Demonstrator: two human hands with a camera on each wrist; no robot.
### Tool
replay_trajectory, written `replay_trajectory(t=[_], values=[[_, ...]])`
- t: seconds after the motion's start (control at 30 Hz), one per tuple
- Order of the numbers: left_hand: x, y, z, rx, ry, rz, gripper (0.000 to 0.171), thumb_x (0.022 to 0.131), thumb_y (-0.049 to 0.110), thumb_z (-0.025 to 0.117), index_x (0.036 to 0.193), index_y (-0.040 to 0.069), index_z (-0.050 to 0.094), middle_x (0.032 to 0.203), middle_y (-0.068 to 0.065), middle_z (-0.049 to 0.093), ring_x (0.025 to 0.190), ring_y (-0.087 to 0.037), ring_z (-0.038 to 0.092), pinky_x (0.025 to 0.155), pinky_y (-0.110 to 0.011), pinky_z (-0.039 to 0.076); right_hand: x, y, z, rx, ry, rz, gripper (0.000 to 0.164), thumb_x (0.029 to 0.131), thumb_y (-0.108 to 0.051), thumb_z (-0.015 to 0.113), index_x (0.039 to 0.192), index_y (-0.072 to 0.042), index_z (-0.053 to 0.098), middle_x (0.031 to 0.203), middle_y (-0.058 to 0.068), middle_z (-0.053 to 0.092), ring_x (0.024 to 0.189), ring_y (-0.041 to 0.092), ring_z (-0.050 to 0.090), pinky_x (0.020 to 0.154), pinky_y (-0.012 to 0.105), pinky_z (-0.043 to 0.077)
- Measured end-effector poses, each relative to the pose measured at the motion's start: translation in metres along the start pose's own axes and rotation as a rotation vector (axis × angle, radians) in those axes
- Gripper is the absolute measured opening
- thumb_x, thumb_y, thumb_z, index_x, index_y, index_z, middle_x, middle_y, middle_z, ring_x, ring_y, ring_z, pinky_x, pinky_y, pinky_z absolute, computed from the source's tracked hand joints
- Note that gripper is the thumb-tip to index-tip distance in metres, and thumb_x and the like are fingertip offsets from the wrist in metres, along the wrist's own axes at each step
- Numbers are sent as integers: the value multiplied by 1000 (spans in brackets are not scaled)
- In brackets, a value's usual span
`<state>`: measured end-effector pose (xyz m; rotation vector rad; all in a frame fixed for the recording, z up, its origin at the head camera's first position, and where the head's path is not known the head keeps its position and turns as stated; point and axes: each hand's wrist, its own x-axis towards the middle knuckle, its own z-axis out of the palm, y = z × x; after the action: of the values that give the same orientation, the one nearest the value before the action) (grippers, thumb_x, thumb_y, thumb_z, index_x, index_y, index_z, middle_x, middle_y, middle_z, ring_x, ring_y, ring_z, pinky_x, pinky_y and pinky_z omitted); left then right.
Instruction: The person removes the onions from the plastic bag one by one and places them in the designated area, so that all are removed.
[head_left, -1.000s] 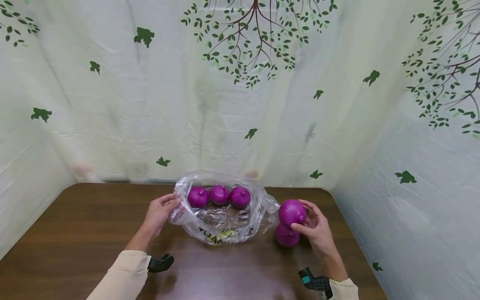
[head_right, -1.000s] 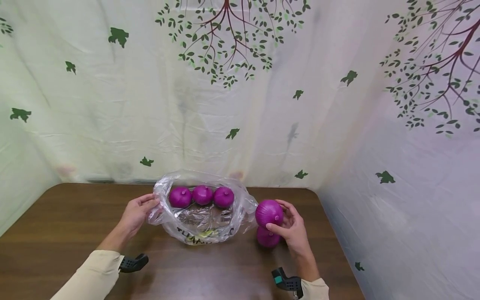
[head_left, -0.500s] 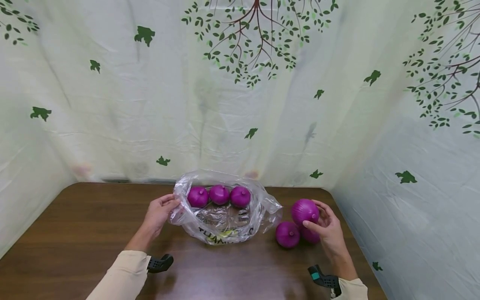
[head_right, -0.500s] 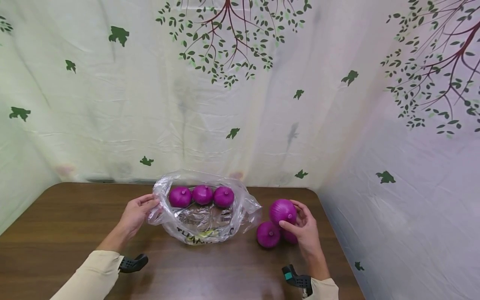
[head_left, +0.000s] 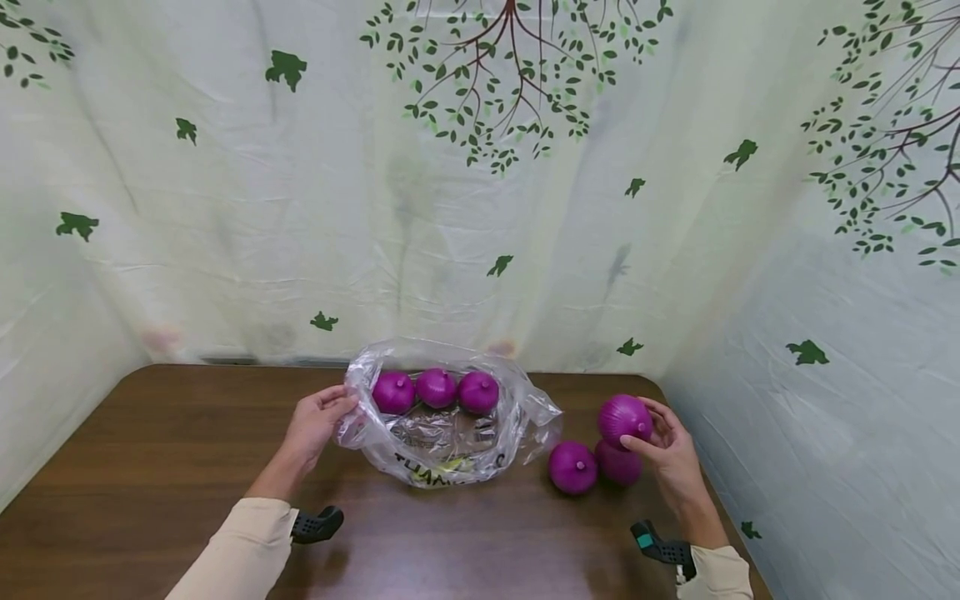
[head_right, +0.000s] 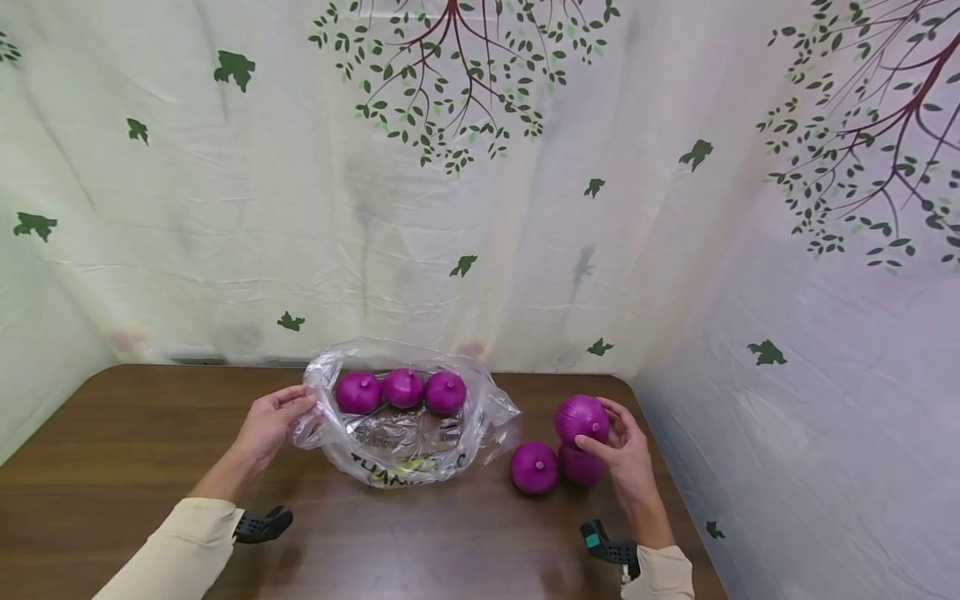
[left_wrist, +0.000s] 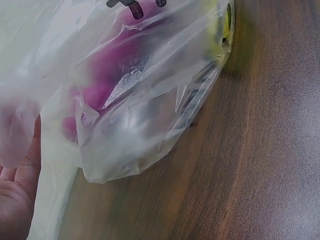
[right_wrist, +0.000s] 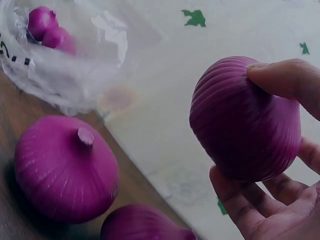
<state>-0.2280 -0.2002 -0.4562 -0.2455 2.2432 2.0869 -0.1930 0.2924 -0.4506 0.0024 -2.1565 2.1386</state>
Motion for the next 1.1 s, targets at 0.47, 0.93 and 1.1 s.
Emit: replay_trajectory(t=[0.47,0.93,1.1], values=[[0,0,-2,-8,9,21,49,97,16,59,134,-12,44,94,4,67,79,1,61,73,-15,51,-1,11,-13,-44,155,52,61,86,-6,72,138,-9,40,123,-2,47,109,7,51,85,14,48],[-1,4,1,-39,5,29,48,97,13,58,134,-14,43,91,5,68,77,1,62,71,-16,52,2,28,-26,16,347,98,58,86,-9,73,136,-12,43,121,-3,48,109,9,49,82,9,45],[-2,2,1,-4,10,17,48,98,15,57,135,-12,44,97,1,68,79,0,61,73,-15,52,-1,35,-32,21,398,104,57,86,-11,73,135,-14,44,120,-5,47,109,7,48,80,7,44]])
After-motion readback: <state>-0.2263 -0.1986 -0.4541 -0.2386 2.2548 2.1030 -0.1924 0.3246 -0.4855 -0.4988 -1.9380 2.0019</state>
